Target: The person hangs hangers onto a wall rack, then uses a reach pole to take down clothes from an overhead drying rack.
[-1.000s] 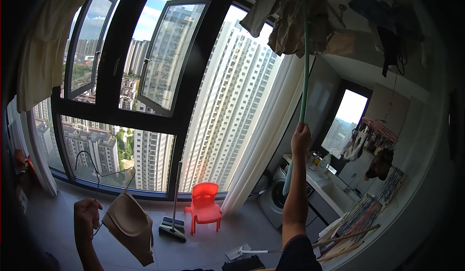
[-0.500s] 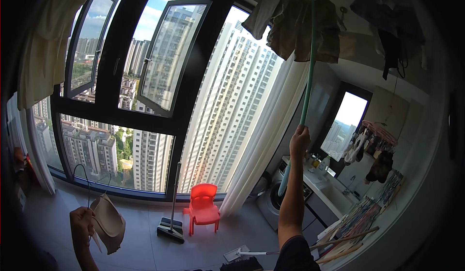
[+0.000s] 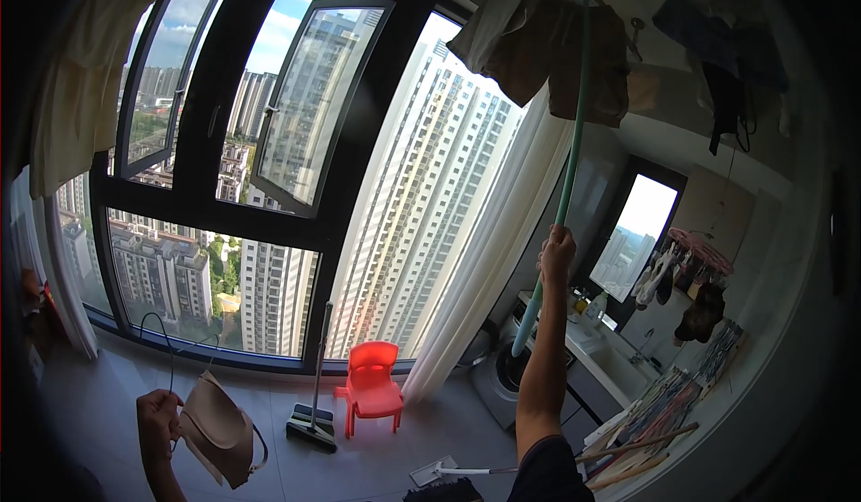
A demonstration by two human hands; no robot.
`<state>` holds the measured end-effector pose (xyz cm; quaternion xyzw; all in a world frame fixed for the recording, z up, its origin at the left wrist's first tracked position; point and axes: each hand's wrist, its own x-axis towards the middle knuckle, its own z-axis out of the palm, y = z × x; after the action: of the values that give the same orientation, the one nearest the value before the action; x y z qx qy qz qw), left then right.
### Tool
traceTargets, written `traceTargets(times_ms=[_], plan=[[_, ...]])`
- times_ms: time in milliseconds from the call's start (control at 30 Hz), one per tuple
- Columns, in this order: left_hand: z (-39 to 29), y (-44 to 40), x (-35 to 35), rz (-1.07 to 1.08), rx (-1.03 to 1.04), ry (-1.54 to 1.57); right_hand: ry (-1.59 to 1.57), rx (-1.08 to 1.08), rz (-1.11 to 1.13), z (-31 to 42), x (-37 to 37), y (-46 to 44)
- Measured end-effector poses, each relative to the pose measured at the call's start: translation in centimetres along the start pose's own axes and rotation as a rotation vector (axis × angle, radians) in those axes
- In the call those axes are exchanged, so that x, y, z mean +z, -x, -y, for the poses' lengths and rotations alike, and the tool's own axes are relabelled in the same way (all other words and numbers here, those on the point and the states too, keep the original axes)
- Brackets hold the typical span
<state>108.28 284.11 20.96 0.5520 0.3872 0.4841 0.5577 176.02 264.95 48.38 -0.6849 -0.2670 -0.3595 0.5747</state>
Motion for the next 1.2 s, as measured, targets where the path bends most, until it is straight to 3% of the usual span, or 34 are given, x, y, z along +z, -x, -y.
traceTargets(times_ms=[133,433,567,800,967,1200], plan=[[0.1,-0.2,0.1,0.005,-0.009,-0.027,-0.16,0.145,0.081,3.2,-1.6,2.4],[0.7,-0.9,0.5,0.001,-0.019,-0.002,-0.226,0.131,0.115,1.9,-2.4,3.0],[0.9,-1.0,0.6,0.01,-0.01,0.014,-0.055,-0.105,0.023,-4.1,-0.6,-0.2],[0.8,-1.0,0.8,-0.004,-0.022,-0.005,0.002,-0.157,-0.02,-4.9,0.1,-1.7],[1.2,-0.7,0.7,0.0,-0.025,-0.015,0.03,-0.04,-0.041,-1.3,0.2,-0.9],[2.1,-0.3,1.3,0.015,-0.058,-0.027,-0.045,-0.052,-0.054,-1.4,0.9,-1.5]])
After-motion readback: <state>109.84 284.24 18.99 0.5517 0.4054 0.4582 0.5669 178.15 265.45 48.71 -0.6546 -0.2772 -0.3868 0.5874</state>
